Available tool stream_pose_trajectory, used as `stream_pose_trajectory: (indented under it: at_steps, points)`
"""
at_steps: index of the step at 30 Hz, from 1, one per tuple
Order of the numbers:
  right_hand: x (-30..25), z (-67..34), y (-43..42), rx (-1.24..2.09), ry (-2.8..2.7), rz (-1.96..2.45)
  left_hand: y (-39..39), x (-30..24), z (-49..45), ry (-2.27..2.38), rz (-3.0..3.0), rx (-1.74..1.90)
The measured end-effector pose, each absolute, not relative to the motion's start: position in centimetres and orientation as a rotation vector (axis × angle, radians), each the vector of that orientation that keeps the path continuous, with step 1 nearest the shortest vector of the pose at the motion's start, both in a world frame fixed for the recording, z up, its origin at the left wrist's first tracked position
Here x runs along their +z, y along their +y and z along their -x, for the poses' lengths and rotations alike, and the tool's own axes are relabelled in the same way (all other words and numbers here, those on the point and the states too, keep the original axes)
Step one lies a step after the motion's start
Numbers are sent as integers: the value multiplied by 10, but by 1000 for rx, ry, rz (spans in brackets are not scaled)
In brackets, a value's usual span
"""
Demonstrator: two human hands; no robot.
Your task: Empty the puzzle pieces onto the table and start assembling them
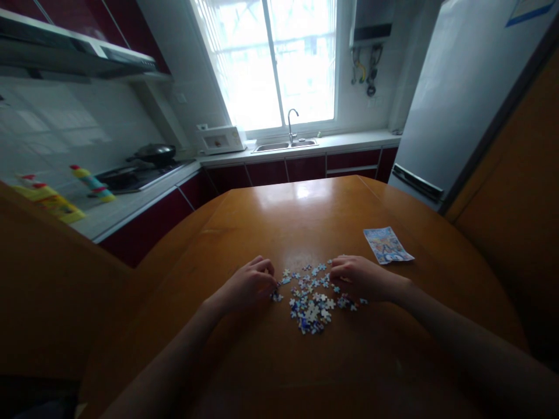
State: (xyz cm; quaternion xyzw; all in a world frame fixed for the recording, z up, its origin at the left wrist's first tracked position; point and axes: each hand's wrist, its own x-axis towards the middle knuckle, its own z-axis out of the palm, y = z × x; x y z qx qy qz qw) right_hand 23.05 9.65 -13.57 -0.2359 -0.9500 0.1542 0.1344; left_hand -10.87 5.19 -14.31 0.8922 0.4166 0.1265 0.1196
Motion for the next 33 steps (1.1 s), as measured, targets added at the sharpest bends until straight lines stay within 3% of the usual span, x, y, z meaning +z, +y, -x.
stream_pose_trajectory:
  at_steps: [19,29,33]
  points:
    - [-134,-233,97,490,-2746,682,55,-139,112,1145,-2360,309]
    - [-144,-229,97,501,-2773,636,62,-142,152,1431,-1958,16]
    - [-148,-223,92,491,-2797,562,56,-136,137,1455,-1951,100]
